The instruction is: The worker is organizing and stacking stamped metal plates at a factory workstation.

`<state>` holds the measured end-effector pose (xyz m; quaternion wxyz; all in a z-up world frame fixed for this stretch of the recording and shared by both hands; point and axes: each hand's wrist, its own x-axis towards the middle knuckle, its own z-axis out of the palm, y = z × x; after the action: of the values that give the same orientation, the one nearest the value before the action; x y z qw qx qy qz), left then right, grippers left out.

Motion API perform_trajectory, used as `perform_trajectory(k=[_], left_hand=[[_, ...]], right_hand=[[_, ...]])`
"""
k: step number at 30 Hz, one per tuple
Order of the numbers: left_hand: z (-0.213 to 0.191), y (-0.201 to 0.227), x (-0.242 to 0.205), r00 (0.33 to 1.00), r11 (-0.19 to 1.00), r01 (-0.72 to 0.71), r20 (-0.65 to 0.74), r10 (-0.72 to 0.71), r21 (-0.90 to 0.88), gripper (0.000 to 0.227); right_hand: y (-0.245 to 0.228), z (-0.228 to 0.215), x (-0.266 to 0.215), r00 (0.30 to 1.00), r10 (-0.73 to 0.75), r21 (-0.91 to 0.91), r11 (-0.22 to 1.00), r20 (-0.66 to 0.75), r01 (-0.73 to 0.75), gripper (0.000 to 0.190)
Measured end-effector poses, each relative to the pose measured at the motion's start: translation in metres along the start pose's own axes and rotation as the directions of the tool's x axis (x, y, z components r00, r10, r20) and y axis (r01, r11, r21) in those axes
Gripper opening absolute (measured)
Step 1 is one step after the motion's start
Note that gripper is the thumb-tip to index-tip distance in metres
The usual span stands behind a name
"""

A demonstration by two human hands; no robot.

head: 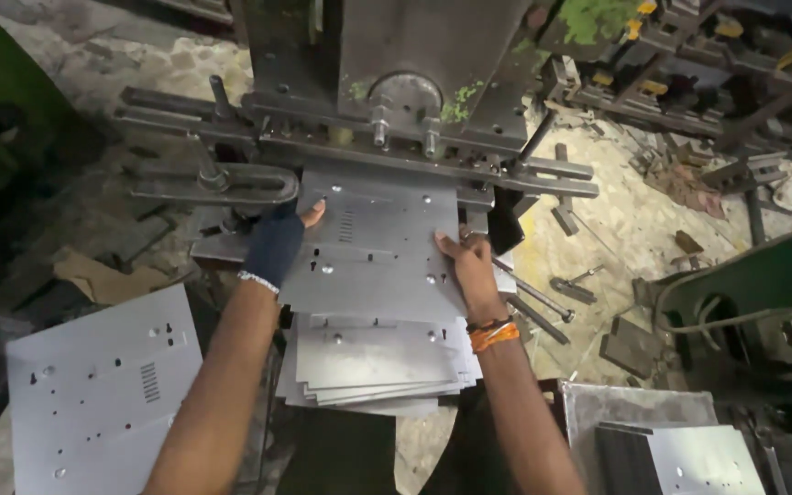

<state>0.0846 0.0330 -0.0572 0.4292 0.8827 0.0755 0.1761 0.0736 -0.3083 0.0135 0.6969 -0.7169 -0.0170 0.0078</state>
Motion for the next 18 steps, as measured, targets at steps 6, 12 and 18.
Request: perform_trajectory(k=[6,12,18], left_hand=[[-0.016,0.027,-0.008,0.992,0.98,0.126,0.044,-0.121,-0.152,0.081],[-0.022,0.039,-0.015,0.998,0.952,0.054,0.036,-0.045,-0.301,0.076],[-0.037,0.063,-0.035,0.988,0.982,0.144,0.067,-0.137,-0.119,0.062]], right_hand=[[-0.029,0.01,-0.013,0.996,0.043,0.109,0.993,0.078,-0.052,0.03],[-0.041,0.018,-0.023,0.989,0.149,0.11,0.983,-0.009,-0.147,0.031],[-0.018,0.002,-0.02,0.985,0.152,-0.019,0.988,-0.077,-0.154,0.048]])
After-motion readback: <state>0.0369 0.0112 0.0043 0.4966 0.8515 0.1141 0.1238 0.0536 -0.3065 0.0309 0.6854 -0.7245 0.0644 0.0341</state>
